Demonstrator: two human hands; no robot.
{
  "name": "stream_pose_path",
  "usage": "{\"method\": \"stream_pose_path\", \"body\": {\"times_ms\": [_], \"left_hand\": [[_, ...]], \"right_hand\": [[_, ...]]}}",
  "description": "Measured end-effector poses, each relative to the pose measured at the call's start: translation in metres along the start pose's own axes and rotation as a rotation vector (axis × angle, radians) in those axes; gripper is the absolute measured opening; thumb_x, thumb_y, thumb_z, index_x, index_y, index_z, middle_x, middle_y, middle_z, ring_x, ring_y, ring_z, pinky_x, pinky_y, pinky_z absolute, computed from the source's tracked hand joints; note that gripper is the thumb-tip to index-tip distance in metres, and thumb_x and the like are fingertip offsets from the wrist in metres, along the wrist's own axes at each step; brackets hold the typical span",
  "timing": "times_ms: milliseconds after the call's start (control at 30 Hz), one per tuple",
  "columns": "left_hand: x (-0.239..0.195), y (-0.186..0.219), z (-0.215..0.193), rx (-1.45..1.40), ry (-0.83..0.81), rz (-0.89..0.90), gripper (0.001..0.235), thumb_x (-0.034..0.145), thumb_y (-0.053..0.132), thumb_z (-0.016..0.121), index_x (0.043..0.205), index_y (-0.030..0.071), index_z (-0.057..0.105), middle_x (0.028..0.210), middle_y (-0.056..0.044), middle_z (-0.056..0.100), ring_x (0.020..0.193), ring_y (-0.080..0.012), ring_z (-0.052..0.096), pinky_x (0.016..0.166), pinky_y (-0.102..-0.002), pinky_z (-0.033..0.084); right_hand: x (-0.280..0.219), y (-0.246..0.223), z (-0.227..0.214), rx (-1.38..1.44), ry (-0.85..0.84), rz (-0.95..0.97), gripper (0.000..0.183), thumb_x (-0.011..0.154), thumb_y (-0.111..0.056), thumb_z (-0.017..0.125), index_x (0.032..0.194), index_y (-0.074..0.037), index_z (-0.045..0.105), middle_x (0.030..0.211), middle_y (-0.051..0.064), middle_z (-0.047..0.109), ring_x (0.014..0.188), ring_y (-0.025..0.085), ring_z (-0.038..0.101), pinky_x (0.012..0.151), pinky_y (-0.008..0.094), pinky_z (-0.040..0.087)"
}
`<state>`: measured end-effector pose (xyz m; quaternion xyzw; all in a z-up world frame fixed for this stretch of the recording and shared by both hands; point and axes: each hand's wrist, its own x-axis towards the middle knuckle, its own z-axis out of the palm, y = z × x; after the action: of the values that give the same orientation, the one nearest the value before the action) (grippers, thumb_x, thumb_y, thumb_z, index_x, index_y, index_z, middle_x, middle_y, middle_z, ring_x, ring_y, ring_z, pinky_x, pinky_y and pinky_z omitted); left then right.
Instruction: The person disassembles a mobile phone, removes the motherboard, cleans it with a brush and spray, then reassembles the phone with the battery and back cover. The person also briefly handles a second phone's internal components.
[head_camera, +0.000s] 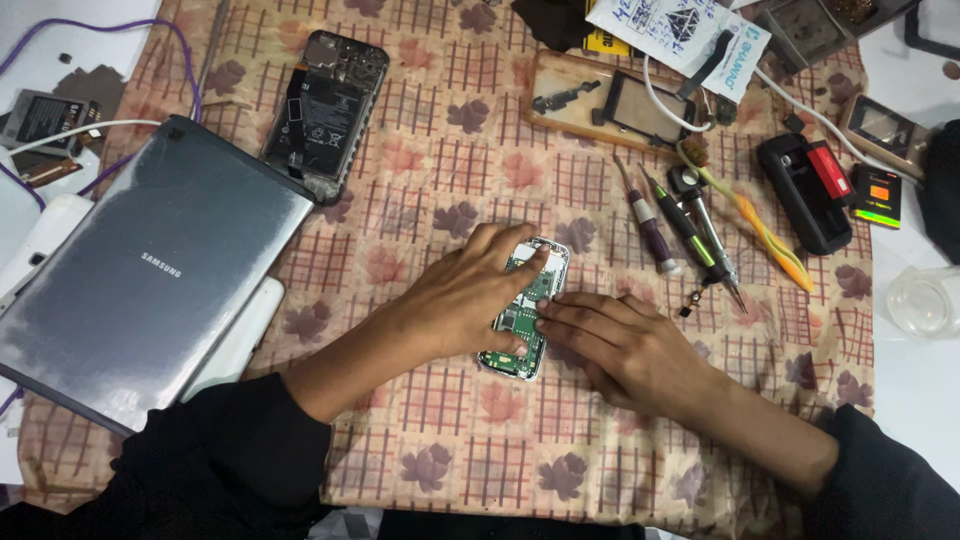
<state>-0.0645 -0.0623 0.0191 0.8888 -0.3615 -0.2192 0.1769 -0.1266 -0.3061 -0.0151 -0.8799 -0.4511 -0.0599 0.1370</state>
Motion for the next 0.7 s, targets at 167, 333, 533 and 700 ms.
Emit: {"method": "stream_pose_path", "body": {"times_ms": [167,333,533,700], "left_hand": [[-0.001,-0.001,0.001,0.005,0.037,0.042,0.107,0.064,0.038,0.091,0.150,-0.001,0.039,0.159,-0.020,0.019,0.147,-0.0351,0.019,0.113,-0.056,0.036],[-0.001,-0.004,0.001,0.017,0.031,0.035,0.111,0.063,0.042,0.091,0.152,0.001,0.039,0.158,-0.020,0.021,0.145,-0.0363,0.021,0.112,-0.058,0.035],[0.008,-0.001,0.010,0.004,0.137,0.019,0.111,0.059,0.045,0.094,0.145,-0.002,0.043,0.155,-0.024,0.028,0.141,-0.0400,0.027,0.115,-0.056,0.034],[0.010,0.000,0.019,-0.067,0.265,0.001,0.092,0.065,0.038,0.091,0.138,-0.001,0.052,0.149,-0.020,0.039,0.135,-0.0363,0.038,0.112,-0.051,0.041]], "right_hand": [[-0.002,0.001,0.002,-0.046,-0.007,-0.011,0.060,0.073,-0.010,0.080,0.131,-0.012,0.065,0.136,0.005,0.066,0.124,0.025,0.062,0.104,0.043,0.053],[0.002,-0.002,0.005,-0.039,-0.010,-0.013,0.063,0.073,-0.013,0.082,0.133,-0.009,0.063,0.139,0.006,0.064,0.126,0.024,0.060,0.097,0.042,0.051],[0.000,-0.004,-0.007,-0.107,-0.025,-0.019,0.070,0.064,-0.021,0.087,0.130,-0.011,0.065,0.137,0.003,0.066,0.124,0.022,0.060,0.092,0.041,0.052],[-0.001,-0.004,-0.007,-0.056,0.015,0.020,0.067,0.065,-0.026,0.088,0.126,-0.009,0.066,0.133,0.005,0.066,0.122,0.025,0.061,0.098,0.046,0.054]]}}
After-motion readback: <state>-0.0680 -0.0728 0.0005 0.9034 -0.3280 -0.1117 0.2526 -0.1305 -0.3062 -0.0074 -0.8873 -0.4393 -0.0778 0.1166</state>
